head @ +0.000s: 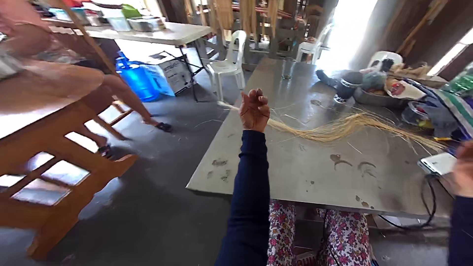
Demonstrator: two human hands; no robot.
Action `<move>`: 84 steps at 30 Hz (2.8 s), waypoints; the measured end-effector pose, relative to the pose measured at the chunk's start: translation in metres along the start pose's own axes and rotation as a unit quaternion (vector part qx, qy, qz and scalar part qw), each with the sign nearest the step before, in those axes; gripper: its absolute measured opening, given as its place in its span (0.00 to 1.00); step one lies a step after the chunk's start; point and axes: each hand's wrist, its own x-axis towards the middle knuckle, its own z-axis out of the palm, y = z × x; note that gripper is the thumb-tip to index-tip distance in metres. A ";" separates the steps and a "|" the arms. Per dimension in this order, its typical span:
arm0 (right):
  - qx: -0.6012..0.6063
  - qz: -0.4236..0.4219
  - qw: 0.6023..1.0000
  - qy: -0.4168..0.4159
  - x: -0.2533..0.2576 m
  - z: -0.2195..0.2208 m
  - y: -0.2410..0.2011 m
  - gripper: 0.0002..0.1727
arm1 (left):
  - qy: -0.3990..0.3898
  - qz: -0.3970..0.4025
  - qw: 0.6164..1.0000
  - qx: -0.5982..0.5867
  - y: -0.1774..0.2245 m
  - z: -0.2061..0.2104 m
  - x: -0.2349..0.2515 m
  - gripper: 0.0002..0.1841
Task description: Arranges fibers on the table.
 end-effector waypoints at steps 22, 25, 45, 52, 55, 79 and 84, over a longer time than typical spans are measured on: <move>0.152 0.145 0.955 -0.208 -0.068 0.159 0.095 0.17 | -0.011 -0.397 0.874 0.280 -0.116 0.038 -0.042 0.19; 0.166 0.194 0.945 -0.203 -0.069 0.161 0.095 0.18 | 0.034 -0.343 0.903 0.256 -0.110 0.042 -0.039 0.16; 0.163 0.140 0.976 0.040 0.032 0.090 0.102 0.08 | 0.218 -0.012 0.962 0.164 -0.024 -0.021 0.015 0.17; -0.377 -0.078 0.919 0.083 0.043 0.059 0.095 0.26 | 0.246 -0.015 0.914 0.322 -0.021 -0.010 0.011 0.17; -0.482 -0.140 0.864 0.031 0.043 0.060 0.100 0.20 | 0.185 -0.049 0.887 0.421 -0.032 0.004 0.007 0.17; -0.040 0.139 0.936 -0.321 -0.044 0.147 0.105 0.08 | -0.180 -0.489 0.669 0.529 -0.119 0.046 -0.051 0.17; 0.084 0.174 0.962 -0.191 -0.003 0.137 0.107 0.12 | -0.251 -0.525 0.642 0.499 -0.111 0.032 -0.044 0.16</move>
